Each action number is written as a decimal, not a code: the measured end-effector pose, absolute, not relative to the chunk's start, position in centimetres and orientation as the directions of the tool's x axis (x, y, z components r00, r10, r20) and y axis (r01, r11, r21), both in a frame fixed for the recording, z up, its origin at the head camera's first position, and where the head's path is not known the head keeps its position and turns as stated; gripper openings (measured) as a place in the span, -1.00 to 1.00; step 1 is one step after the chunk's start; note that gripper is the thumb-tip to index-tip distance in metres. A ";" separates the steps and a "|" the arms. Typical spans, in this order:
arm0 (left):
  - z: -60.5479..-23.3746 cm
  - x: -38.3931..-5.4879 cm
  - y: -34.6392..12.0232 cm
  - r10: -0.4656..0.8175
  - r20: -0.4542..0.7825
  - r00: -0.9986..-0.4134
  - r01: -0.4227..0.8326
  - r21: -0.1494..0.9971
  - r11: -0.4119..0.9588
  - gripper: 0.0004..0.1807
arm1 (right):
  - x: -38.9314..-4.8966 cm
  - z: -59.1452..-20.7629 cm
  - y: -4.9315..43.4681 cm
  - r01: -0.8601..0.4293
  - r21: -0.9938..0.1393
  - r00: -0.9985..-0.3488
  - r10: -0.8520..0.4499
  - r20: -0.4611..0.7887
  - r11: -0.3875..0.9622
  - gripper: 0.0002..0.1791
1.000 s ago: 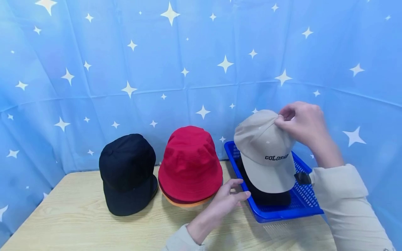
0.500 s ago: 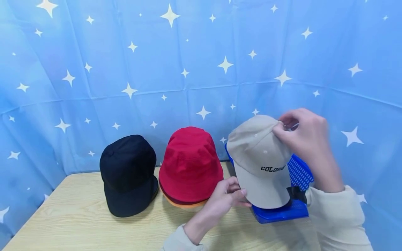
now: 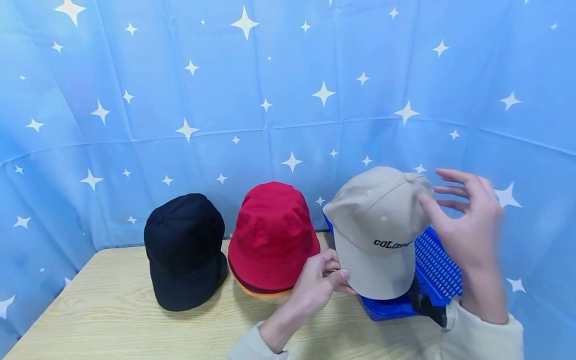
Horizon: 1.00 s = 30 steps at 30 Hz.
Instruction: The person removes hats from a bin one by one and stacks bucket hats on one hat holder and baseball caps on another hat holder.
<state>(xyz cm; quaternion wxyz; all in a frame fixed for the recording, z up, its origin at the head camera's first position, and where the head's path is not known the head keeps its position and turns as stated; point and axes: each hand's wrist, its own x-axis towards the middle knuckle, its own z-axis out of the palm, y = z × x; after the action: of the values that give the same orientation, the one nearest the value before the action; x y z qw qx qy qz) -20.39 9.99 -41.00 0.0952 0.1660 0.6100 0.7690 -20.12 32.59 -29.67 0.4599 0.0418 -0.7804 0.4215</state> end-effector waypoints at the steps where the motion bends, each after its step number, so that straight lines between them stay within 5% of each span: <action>1: -40.9 -20.3 9.9 0.351 0.145 -0.925 0.062 0.969 -0.239 -0.82 | -19.9 -30.0 33.0 -0.466 -0.628 -0.578 0.322 0.750 0.624 -0.43; 5: -40.3 -20.0 9.0 0.368 0.175 -0.913 0.091 0.968 -0.235 -0.82 | -19.3 -31.7 34.7 -0.449 -0.662 -0.629 0.313 0.711 0.600 -0.28; 10: -39.3 -19.5 7.8 0.374 0.220 -0.901 0.131 0.959 -0.250 -0.88 | -19.7 -33.2 37.1 -0.290 -0.703 -0.880 0.108 0.462 0.650 0.02; 13: -38.6 -19.3 7.0 0.381 0.245 -0.892 0.143 0.951 -0.275 -0.91 | -20.4 -33.6 37.5 -0.260 -0.723 -0.955 -0.062 0.289 0.640 0.11; 19: -37.9 -18.7 4.9 0.387 0.264 -0.883 0.153 0.943 -0.296 -0.91 | -20.9 -33.6 35.5 -0.308 -0.784 -0.950 -0.213 0.226 0.539 -0.10; 30: -37.5 -18.4 -2.6 0.403 0.212 -0.891 0.164 0.975 -0.151 -0.67 | -20.6 -32.6 28.2 -0.494 -0.748 -0.868 -0.288 0.403 0.442 -0.42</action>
<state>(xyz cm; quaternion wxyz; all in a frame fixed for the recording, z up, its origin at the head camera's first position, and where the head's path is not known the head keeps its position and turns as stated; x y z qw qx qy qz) -18.39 -2.62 -37.47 0.0823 0.2190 0.6463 0.7263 -20.56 28.19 -32.57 0.1088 0.2322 -0.8423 0.4742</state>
